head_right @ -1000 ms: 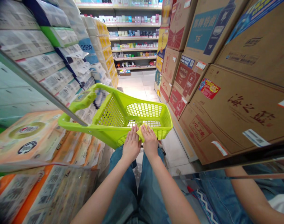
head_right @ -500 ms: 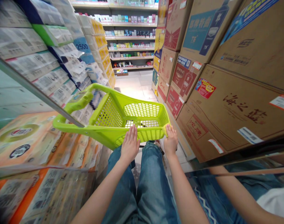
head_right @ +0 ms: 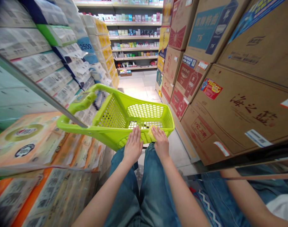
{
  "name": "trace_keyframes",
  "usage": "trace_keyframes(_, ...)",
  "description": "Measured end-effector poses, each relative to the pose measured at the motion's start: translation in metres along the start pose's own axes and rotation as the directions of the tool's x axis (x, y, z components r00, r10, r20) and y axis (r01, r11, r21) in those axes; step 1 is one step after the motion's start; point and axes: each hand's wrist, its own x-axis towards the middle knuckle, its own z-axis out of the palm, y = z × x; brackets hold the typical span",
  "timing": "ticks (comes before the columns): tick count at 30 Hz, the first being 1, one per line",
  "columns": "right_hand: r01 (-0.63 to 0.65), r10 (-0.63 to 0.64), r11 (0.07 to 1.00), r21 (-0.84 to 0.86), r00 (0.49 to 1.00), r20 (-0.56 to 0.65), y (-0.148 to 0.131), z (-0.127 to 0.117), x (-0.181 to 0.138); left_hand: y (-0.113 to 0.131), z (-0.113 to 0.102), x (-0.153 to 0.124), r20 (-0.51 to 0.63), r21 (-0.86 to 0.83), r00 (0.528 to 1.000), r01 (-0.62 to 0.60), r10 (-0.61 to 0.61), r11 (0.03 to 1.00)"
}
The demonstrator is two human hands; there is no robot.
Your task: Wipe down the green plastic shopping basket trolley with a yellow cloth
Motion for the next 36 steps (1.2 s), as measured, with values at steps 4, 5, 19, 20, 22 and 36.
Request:
trace_keyframes(4,-0.124,0.125,0.992,0.023,0.985,-0.119,0.056,-0.03,-0.011,0.0,0.0,0.0,0.015,0.012,1.0,0.0,0.0,1.0)
trace_keyframes(5,-0.15,0.154,0.988,0.043,0.979,-0.135,0.067,-0.035,-0.012,0.0,0.0,0.0,0.018,0.014,1.0,0.001,-0.001,1.0)
trace_keyframes(19,-0.111,0.106,0.992,-0.054,0.991,-0.085,-0.027,0.023,0.007,-0.001,0.003,0.0,0.002,0.009,1.0,-0.003,0.003,1.0)
trace_keyframes(20,-0.092,0.089,0.995,-0.048,0.994,-0.065,-0.035,0.027,0.009,-0.001,0.003,0.0,-0.001,0.012,1.0,-0.003,0.003,1.0)
trace_keyframes(22,-0.056,0.055,0.998,-0.037,0.998,-0.033,-0.044,0.03,0.012,-0.001,0.003,0.0,-0.003,0.017,1.0,-0.001,0.001,1.0)
trace_keyframes(36,-0.295,0.3,0.954,0.053,0.933,-0.201,0.07,-0.041,-0.007,-0.001,0.003,-0.001,0.006,0.012,1.0,-0.002,0.002,1.0)
